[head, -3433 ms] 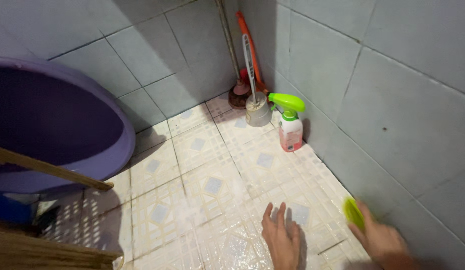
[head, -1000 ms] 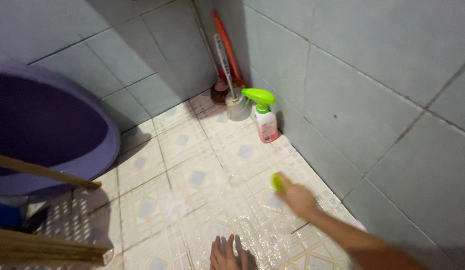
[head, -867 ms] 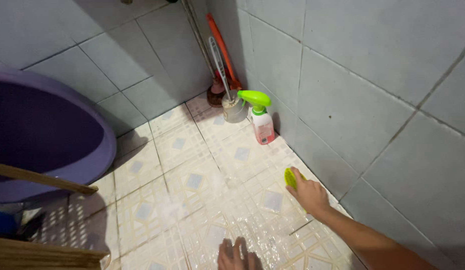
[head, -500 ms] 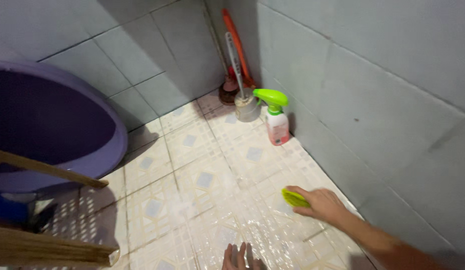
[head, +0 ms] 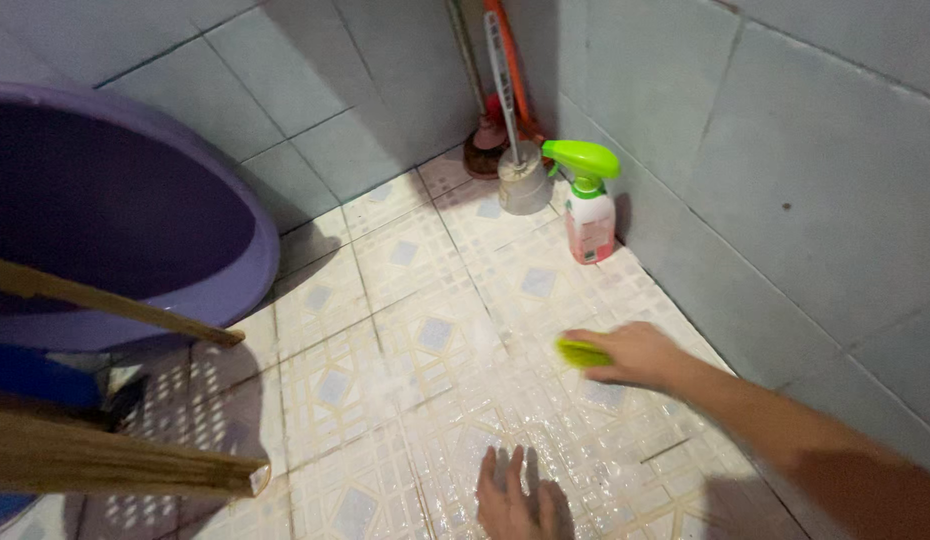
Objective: The person scrubs a tiled floor using a yellow sponge and a cleaning solution. They move the sponge in circular motions across the wet tiles, occasionally using their hand to wipe the surface. A purple basin, a plastic stool, and a spray bottle are visible in the background.
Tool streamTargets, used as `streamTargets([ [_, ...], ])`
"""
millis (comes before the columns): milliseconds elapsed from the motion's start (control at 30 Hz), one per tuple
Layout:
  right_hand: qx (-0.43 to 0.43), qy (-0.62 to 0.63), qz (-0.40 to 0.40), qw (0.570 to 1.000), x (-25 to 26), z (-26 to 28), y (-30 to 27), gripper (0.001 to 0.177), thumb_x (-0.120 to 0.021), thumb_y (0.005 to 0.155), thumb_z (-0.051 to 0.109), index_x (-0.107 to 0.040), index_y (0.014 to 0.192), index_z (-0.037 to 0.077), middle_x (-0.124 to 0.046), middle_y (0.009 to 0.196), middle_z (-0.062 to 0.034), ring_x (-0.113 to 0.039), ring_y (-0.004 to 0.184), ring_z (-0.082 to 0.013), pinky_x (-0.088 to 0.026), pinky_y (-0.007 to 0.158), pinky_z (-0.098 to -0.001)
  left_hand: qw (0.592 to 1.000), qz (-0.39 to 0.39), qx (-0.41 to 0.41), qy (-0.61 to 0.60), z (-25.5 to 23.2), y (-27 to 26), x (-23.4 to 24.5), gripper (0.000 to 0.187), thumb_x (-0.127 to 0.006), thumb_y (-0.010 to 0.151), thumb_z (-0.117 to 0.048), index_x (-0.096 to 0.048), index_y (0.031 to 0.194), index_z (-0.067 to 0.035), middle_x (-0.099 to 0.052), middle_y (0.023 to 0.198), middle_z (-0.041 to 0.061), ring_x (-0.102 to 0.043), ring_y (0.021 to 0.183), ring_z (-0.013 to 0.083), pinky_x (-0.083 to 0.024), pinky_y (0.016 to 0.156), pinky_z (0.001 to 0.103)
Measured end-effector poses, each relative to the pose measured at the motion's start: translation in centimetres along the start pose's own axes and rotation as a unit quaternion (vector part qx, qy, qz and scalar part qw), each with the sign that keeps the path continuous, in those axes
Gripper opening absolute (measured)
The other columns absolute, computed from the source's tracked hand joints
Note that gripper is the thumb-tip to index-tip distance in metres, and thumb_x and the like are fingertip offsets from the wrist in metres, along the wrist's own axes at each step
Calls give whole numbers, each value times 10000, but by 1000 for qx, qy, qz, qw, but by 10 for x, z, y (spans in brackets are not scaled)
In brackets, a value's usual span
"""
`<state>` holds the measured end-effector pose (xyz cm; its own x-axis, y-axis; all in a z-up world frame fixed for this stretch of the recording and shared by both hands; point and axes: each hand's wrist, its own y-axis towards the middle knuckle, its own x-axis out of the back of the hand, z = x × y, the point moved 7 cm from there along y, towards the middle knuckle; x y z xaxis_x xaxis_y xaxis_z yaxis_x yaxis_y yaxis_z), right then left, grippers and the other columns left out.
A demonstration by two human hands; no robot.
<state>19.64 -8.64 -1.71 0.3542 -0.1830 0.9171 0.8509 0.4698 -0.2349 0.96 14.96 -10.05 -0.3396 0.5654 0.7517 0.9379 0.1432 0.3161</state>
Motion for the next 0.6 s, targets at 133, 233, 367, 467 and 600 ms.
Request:
streamTargets([
  [133, -109, -18, -37, 993, -3, -51, -58, 736, -621, 859, 623, -313, 1503, 447, -756, 924, -133, -737, 858, -363, -575, 764, -524, 997, 21, 61, -52, -53, 8, -5, 586, -710, 809, -286, -623, 1353, -88, -413, 1499, 287, -407, 1394, 445, -313, 1119, 587],
  [233, -214, -8, -115, 970, -7, -74, -47, 719, -596, 893, 621, -317, 1508, 373, -755, 900, -170, -734, 850, -398, -576, 756, -543, 995, 34, 62, -76, -62, 6, -7, 599, -704, 815, -300, -617, 1367, -86, -401, 1541, 277, -395, 1391, 439, -300, 1095, 595],
  [367, -232, -1, -118, 966, -31, -75, -43, 724, -569, 925, 613, -325, 1523, 287, -775, 845, -183, -754, 793, -374, -586, 748, -533, 998, -6, 41, -51, -23, -7, -4, 592, -702, 802, -328, -634, 1344, -98, -418, 1486, 283, -402, 1375, 448, -328, 1090, 584],
  [467, -136, 54, -60, 987, -93, -17, -87, 733, -557, 888, 638, -330, 1550, 424, -769, 829, -143, -754, 711, -338, -608, 714, -487, 993, -100, 29, -51, 2, -16, 7, 542, -671, 844, -359, -625, 1317, -99, -483, 1471, 259, -491, 1360, 403, -413, 1118, 539],
  [600, -77, 43, 18, 996, -112, 16, -108, 710, -559, 865, 640, -316, 1500, 432, -768, 797, -102, -761, 690, -299, -621, 702, -467, 995, -69, 40, -54, -4, -23, -4, 555, -663, 837, -332, -637, 1336, -90, -460, 1456, 303, -477, 1335, 445, -400, 1063, 592],
])
